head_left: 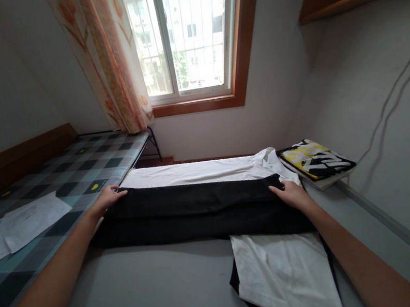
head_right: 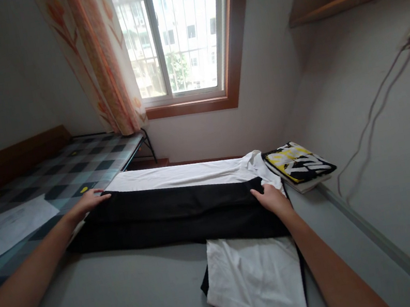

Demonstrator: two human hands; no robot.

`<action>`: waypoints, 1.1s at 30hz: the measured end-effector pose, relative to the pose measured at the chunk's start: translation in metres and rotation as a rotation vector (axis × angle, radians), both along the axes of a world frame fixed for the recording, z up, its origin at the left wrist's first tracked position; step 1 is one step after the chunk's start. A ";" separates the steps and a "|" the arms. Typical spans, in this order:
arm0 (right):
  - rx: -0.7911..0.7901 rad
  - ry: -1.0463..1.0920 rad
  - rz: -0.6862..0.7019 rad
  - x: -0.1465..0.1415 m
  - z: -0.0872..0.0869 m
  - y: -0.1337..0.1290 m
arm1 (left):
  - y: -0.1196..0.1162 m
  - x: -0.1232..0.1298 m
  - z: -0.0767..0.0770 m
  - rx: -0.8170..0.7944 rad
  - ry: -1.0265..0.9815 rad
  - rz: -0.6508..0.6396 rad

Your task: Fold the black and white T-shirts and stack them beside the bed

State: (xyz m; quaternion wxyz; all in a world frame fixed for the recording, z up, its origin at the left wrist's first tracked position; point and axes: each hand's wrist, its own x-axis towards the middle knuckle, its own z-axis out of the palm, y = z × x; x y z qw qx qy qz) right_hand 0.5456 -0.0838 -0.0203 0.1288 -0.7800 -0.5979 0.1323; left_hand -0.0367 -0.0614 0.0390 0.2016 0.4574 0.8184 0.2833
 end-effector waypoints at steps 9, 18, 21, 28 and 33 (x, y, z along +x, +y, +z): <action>-0.056 -0.225 -0.048 -0.034 0.024 -0.028 | -0.009 0.005 0.002 0.050 -0.044 -0.149; -0.014 -0.248 -0.071 -0.041 0.024 -0.032 | -0.004 -0.011 -0.023 -0.006 0.512 -0.226; 0.014 -0.260 -0.073 -0.041 0.024 -0.031 | -0.010 -0.010 -0.031 -0.048 0.624 -0.202; 0.171 -0.307 -0.057 -0.041 0.038 -0.008 | -0.006 0.000 -0.029 0.040 0.627 -0.132; 0.171 -0.288 -0.093 -0.033 0.039 0.032 | 0.019 0.013 -0.022 0.050 0.604 -0.103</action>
